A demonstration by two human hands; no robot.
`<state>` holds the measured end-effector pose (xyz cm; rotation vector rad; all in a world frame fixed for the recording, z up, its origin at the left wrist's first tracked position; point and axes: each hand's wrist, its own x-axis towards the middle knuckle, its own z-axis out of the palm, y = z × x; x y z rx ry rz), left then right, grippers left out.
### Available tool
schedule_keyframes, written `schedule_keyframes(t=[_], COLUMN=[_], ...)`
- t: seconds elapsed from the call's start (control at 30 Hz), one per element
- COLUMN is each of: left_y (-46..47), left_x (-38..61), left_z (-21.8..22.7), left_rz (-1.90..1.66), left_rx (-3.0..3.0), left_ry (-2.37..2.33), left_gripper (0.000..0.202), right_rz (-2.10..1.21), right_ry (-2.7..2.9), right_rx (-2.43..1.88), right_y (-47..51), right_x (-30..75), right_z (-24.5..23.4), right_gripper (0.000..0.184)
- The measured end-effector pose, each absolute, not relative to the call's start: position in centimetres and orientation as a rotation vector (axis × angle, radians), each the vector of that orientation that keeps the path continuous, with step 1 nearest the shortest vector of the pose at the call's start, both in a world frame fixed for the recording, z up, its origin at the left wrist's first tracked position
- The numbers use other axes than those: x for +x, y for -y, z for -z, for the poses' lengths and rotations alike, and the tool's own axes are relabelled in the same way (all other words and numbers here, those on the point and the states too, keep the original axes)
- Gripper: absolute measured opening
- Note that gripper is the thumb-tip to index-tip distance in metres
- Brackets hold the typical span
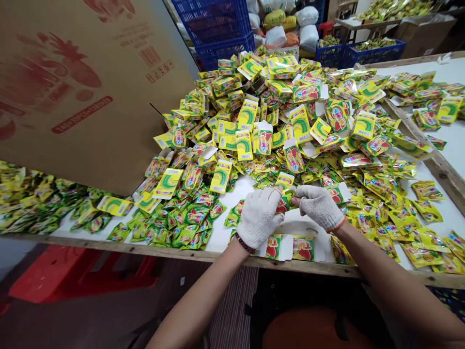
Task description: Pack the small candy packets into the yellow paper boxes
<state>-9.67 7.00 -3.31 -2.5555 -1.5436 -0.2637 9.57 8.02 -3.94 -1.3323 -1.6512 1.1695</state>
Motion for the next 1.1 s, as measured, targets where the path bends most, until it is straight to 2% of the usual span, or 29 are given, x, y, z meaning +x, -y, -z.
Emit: schedule_keyframes(t=[0.07,0.2,0.37,0.53,0.6,0.8,0.9,1.1], left_y=[-6.8,-6.5,-6.5,-6.4,-6.5,-7.3,-7.3,-5.8], left_x=[-9.7,-10.1,-10.6,-9.9,-9.5,-9.1,-9.4,-11.1], left_z=[3.5,3.5,3.3,3.9,4.2,4.0,3.5,2.7], left_rz=[0.253,0.225,0.205,0.218,0.244,0.261,0.24,0.215], left_rx=[-2.554,-2.554,-2.607,-2.656,-2.627,-2.546,-2.613,-2.692], left_ry=[1.542,1.599,1.533,1.433,1.445,1.572,1.548,1.51], left_gripper=[0.056,0.052,0.058,0.051,0.051,0.053,0.056,0.054], right_rz=[-1.193,-1.018,-1.228,-0.964,-0.945,-1.541,-1.874,-2.238], right_ry=[1.687,1.725,1.653,1.752,1.771,1.533,1.527,1.415], right_rx=[-1.324,-1.245,-1.258,-1.293,-1.289,-1.348,-1.136,-0.721], right_y=[-7.8,-7.7,-7.9,-7.8,-7.8,-7.7,-7.4,-6.8], right_x=[9.2,8.8,9.0,8.5,8.5,9.6,9.8,8.7], right_z=[4.3,4.6,4.8,5.2,5.1,3.4,3.2,4.0], right_gripper=[0.025,0.02,0.019,0.005,0.006,0.017,0.021,0.048])
